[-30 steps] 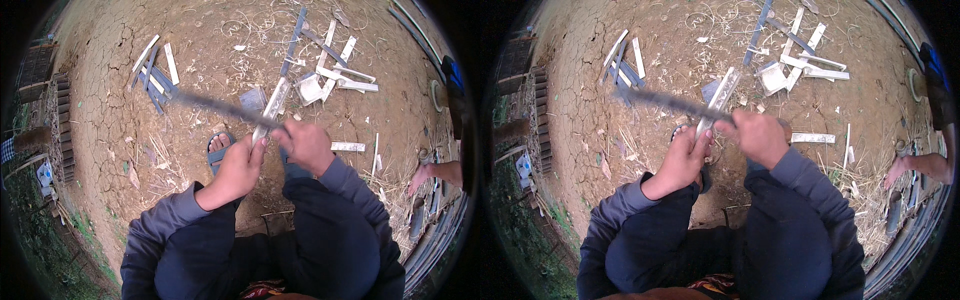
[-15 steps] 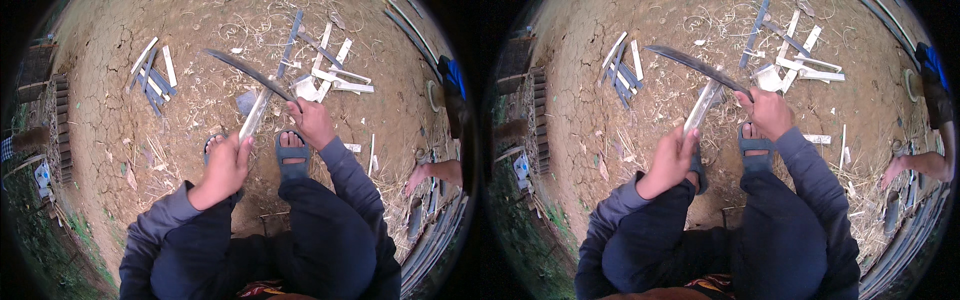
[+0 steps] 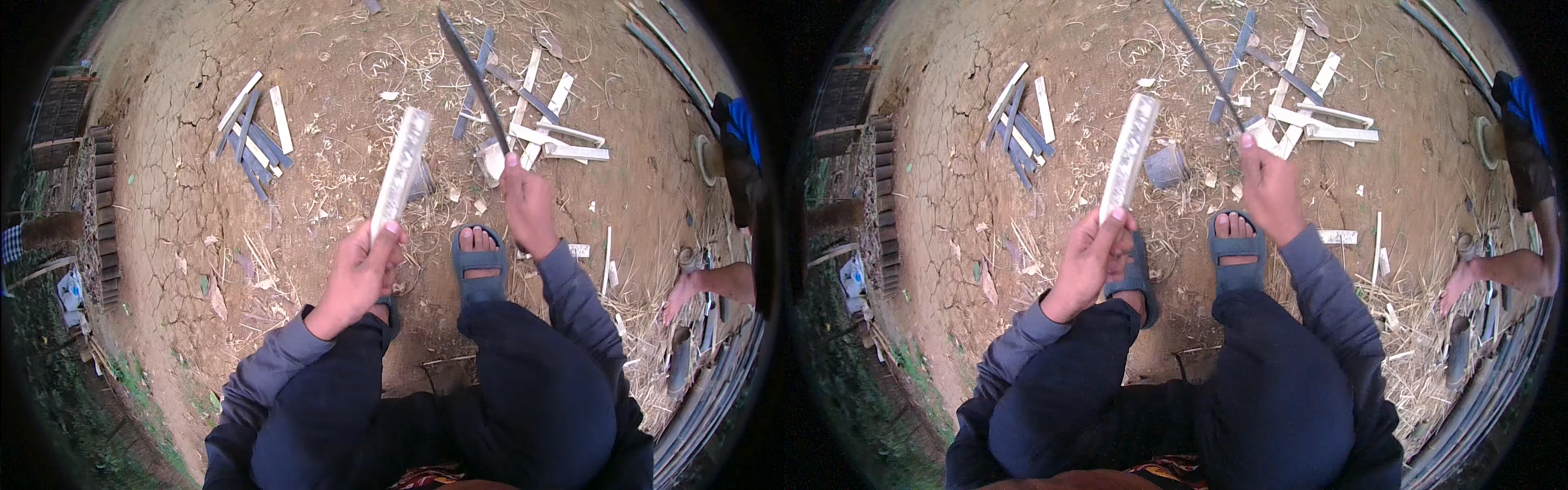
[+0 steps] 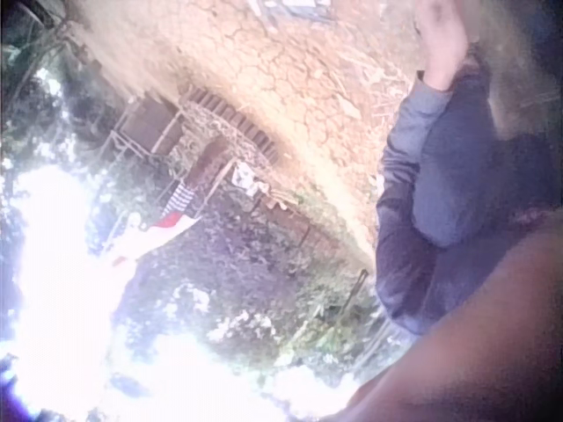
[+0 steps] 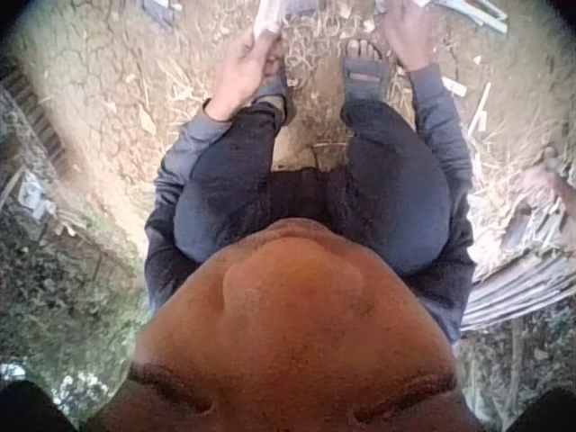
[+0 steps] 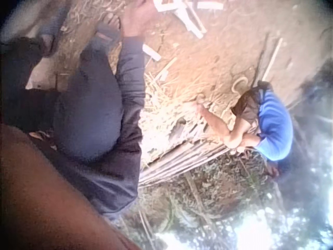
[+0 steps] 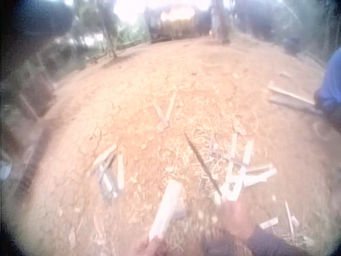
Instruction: The person sits on the ground and uses a large knife to shave and shape a small piece of wood. They repeatedly scrape the wood's surface to remove thin layers, rotating the piece to work on different sides.
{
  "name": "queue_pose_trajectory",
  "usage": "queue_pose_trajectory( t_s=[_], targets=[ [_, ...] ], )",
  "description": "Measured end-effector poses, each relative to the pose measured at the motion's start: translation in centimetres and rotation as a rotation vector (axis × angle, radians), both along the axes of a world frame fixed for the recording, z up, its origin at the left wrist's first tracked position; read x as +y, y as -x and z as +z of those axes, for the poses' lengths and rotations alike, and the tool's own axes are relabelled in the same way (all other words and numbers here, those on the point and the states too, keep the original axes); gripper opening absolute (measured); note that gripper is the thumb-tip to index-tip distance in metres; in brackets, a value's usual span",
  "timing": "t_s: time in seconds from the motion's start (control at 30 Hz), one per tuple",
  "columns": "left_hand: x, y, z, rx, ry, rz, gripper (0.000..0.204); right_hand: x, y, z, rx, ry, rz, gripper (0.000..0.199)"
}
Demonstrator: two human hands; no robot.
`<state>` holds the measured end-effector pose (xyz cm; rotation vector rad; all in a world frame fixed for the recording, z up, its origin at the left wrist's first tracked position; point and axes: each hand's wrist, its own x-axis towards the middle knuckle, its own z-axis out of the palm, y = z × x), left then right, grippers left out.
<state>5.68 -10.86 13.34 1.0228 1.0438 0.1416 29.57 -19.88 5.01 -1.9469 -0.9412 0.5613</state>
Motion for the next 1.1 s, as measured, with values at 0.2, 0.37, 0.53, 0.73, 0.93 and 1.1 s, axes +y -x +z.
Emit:
queue_pose_trajectory(
  t_s=[0.2,0.37,0.53,0.73,0.93,1.1],
  targets=[
    [0.3,-0.8,0.8,-0.169,0.217,0.03,0.027,-0.1,3.8,3.0,-0.199,-0.058,0.329,0.054],
    [-0.4,-0.6,-0.1,-0.111,0.273,0.061,0.025,0.6,5.7,4.1,-0.471,-0.105,0.513,0.057],
    [-0.7,-0.7,-0.2,0.012,0.086,-0.055,0.022,0.9,5.4,2.8,-0.519,-0.153,0.476,0.06],
    [-2.3,1.2,1.4,-0.084,-0.464,-0.436,0.024,0.4,-2.9,-3.0,-0.657,0.01,0.164,0.046],
    [1.2,-0.3,0.9,-0.286,0.252,0.106,0.027,-2.2,-7.7,-2.2,0.408,0.067,-0.323,0.063],
    [1.2,-2.3,-1.3,-0.374,0.222,0.175,0.035,-0.1,0.2,0.8,0.624,0.187,-0.1,0.052]
  ],
)
